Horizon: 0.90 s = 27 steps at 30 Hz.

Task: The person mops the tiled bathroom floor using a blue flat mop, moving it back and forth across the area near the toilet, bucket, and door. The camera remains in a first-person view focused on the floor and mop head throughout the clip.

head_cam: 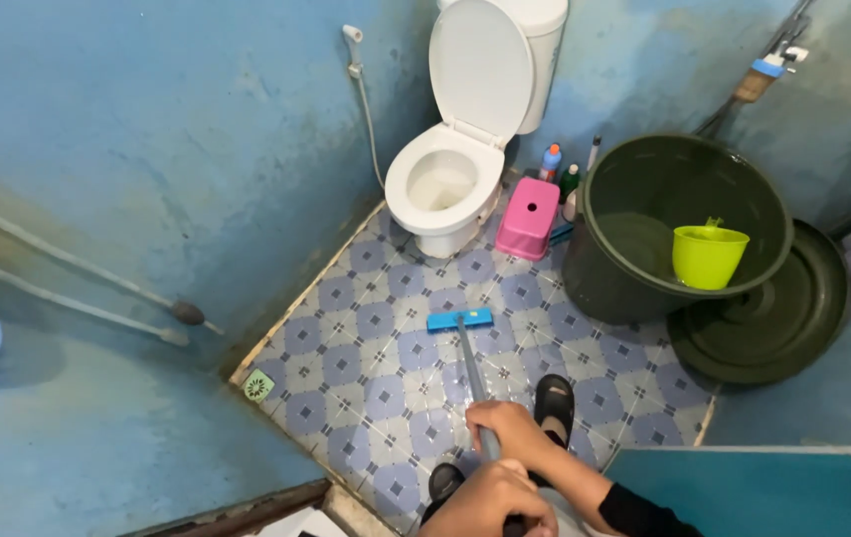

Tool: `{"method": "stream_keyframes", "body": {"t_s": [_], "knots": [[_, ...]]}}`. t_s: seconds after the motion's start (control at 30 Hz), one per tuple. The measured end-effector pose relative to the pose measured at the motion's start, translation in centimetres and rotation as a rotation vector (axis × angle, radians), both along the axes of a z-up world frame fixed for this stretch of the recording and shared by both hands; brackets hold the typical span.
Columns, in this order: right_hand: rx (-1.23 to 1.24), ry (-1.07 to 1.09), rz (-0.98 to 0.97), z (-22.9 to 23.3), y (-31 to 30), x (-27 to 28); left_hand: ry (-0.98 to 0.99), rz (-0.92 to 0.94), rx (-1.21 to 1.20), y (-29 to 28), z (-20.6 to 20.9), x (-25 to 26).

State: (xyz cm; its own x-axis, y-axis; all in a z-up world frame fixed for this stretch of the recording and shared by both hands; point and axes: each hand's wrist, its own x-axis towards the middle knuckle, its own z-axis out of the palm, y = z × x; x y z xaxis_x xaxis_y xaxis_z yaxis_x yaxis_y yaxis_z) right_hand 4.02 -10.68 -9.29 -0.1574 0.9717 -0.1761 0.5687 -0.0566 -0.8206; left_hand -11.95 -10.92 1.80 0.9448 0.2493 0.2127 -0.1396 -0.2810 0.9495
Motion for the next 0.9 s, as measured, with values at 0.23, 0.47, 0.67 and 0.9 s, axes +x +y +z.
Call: {"method": "stream_keyframes", "body": {"t_s": [0.23, 0.47, 0.67, 0.9], "knots": [[0.124, -0.074, -0.111, -2.4, 0.0, -1.0, -0.038, -0.04, -0.077, 0.7, -0.8, -0.5], [0.024, -0.004, -0.147, -5.3, 3.3, 3.0, -0.058, 0.106, 0.093, 2.5, -4.3, 3.2], [0.134, 0.063, 0.004, -8.3, 5.5, 6.9, -0.012, 0.17, 0.176, 3.2, -10.3, 6.2], [-0.084, -0.044, -0.063, -6.2, 4.9, 6.6, 0.007, 0.153, 0.136, 3.1, -8.0, 6.0]]}}
